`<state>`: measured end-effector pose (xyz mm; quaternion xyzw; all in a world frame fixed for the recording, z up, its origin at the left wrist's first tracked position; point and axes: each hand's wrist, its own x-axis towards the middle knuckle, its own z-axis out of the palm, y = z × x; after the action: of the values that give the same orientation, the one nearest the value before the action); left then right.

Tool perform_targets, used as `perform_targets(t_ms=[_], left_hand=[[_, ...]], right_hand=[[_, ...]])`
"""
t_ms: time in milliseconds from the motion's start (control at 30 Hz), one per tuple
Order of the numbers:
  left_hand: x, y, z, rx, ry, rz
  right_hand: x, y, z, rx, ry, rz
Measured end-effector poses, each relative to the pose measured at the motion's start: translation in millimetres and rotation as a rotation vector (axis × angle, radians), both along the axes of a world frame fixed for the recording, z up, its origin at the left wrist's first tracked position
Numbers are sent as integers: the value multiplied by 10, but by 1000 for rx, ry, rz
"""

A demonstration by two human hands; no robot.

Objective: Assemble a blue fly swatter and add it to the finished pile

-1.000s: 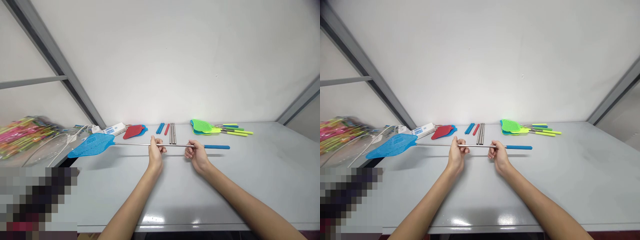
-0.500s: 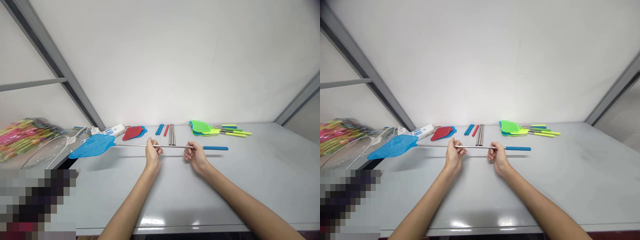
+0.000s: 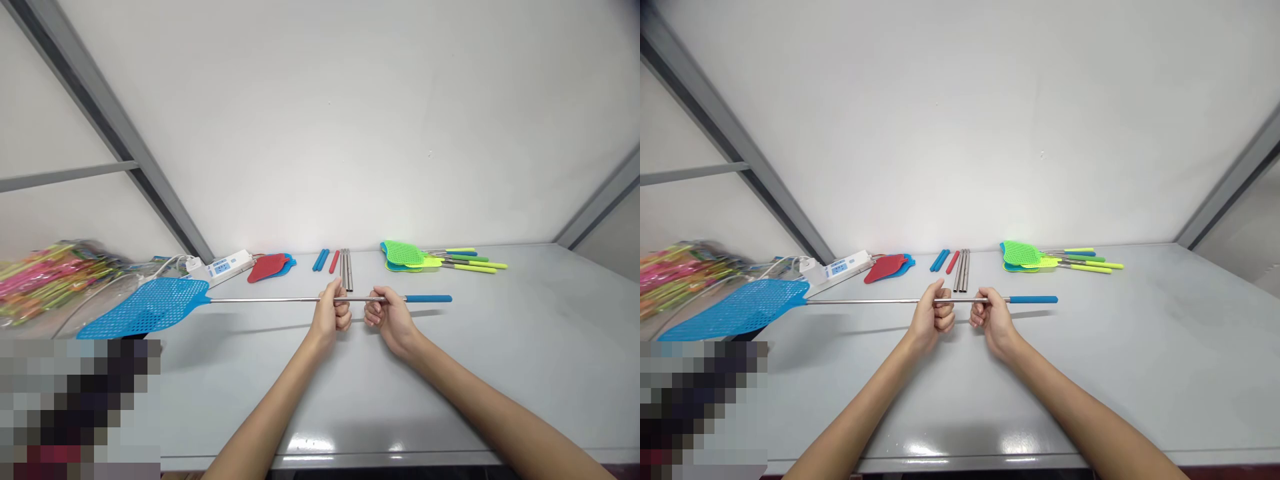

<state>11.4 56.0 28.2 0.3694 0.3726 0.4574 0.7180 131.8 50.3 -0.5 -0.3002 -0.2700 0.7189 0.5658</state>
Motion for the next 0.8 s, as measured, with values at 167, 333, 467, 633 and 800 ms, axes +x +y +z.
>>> perform_targets(t_ms=[167,333,467,633,800], left_hand=[[16,3,-49,32,-8,-56],[57,-15,-95,40,76,-111],[80,-23,-106,80,158,-120],[66,2,-127,136,216,-143],[62,-5,-147,216,243,-160]], right_hand=[[-71,-44,-24,12,-20,27],[-151,-97,-25,28,-75,8],[-157,-100,-28,4,-83,-11],[-147,-87,-31,-16,-111,-2],[-145,-77,-32,27,-151,-13]])
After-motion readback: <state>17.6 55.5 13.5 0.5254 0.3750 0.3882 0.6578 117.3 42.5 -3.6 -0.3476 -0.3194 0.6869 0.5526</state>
